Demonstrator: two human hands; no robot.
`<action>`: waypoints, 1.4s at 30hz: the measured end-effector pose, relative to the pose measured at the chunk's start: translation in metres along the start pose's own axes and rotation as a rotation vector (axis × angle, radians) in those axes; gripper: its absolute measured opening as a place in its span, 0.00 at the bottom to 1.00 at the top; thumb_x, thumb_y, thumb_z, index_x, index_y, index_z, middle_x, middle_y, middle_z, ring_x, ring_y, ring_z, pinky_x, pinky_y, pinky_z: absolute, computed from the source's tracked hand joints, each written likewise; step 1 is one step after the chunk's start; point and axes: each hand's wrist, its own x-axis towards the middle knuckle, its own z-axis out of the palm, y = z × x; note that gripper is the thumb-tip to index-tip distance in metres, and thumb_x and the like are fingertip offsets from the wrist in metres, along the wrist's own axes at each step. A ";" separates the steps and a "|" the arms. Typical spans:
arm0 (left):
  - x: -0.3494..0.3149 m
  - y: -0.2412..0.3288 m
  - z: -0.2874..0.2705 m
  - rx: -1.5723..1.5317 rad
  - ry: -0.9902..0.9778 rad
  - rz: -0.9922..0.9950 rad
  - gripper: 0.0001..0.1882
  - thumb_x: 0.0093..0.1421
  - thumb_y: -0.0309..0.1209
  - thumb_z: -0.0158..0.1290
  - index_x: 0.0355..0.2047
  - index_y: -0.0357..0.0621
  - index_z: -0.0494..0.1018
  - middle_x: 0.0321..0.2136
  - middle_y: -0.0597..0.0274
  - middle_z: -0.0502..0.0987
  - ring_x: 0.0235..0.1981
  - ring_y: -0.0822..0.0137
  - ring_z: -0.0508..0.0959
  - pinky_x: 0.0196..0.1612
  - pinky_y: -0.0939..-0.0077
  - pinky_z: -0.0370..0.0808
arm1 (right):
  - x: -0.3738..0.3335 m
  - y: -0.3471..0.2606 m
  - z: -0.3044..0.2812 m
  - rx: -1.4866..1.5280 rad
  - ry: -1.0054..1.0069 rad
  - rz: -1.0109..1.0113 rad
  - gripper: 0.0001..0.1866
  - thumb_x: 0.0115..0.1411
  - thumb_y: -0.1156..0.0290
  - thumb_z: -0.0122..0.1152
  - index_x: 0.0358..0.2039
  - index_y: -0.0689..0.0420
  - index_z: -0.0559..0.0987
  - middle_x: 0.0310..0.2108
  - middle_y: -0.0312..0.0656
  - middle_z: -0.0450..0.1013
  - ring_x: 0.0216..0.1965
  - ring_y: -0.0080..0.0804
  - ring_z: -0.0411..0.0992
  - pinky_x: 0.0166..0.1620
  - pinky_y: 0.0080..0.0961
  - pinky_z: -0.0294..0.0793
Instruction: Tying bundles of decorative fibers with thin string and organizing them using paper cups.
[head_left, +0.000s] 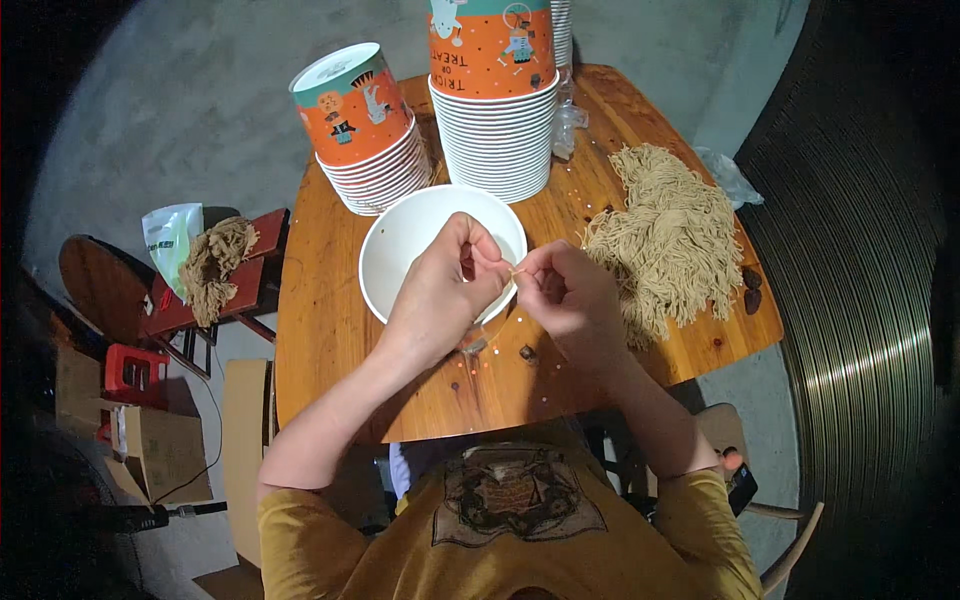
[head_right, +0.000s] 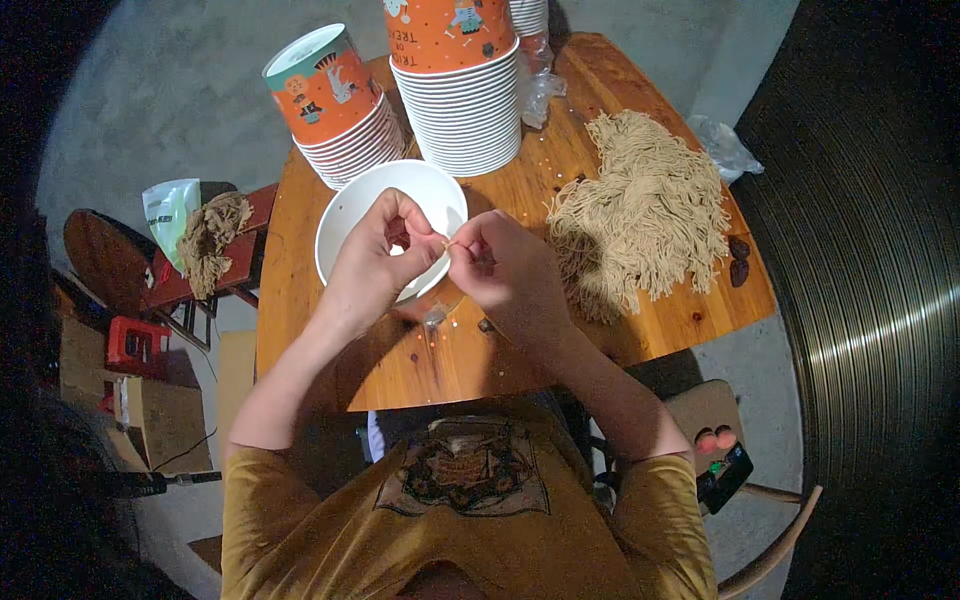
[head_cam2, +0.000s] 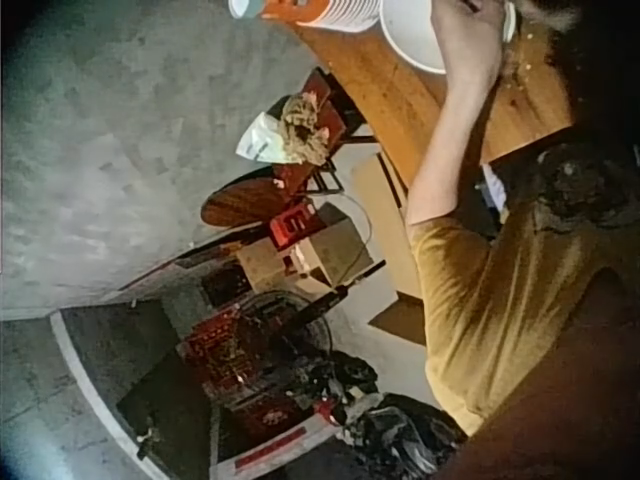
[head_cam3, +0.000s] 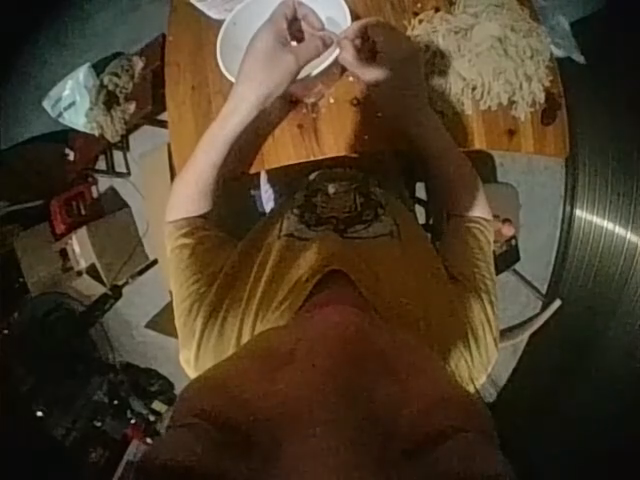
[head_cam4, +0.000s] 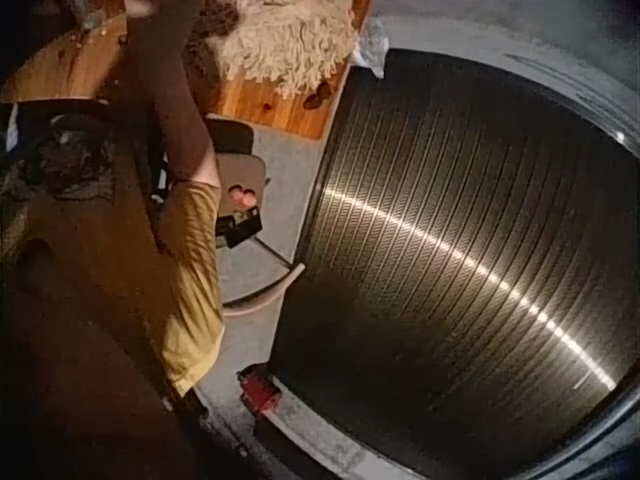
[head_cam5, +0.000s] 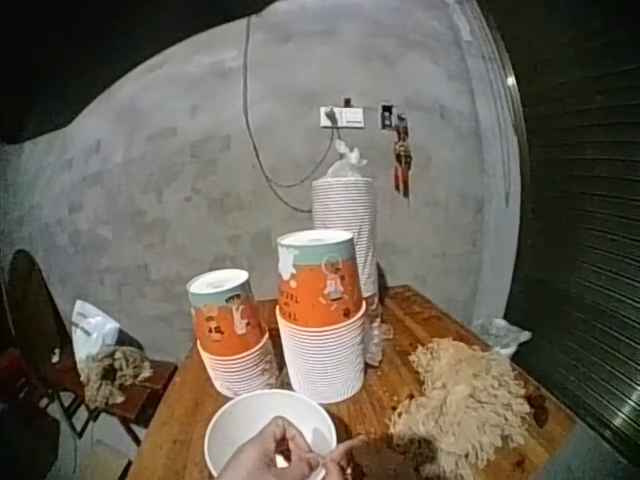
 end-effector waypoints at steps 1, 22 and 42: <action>0.000 0.000 0.001 0.027 0.014 0.020 0.09 0.55 0.24 0.54 0.31 0.40 0.64 0.26 0.66 0.71 0.29 0.76 0.68 0.34 0.81 0.68 | 0.000 0.001 0.001 0.010 0.006 0.006 0.06 0.52 0.77 0.59 0.30 0.59 0.71 0.22 0.36 0.67 0.21 0.19 0.66 0.25 0.20 0.67; -0.001 0.003 -0.003 -0.038 -0.075 -0.051 0.08 0.57 0.24 0.49 0.37 0.40 0.65 0.27 0.69 0.67 0.30 0.78 0.66 0.35 0.83 0.65 | 0.001 0.009 0.002 0.146 -0.002 0.041 0.04 0.53 0.79 0.58 0.28 0.60 0.72 0.20 0.29 0.64 0.21 0.13 0.59 0.25 0.15 0.63; 0.012 -0.003 -0.010 -0.595 -0.161 -0.352 0.10 0.52 0.17 0.53 0.33 0.42 0.67 0.31 0.66 0.72 0.35 0.76 0.73 0.43 0.84 0.69 | 0.001 0.011 0.002 -0.127 0.032 -0.205 0.06 0.52 0.78 0.57 0.29 0.57 0.69 0.23 0.40 0.66 0.22 0.33 0.69 0.26 0.28 0.68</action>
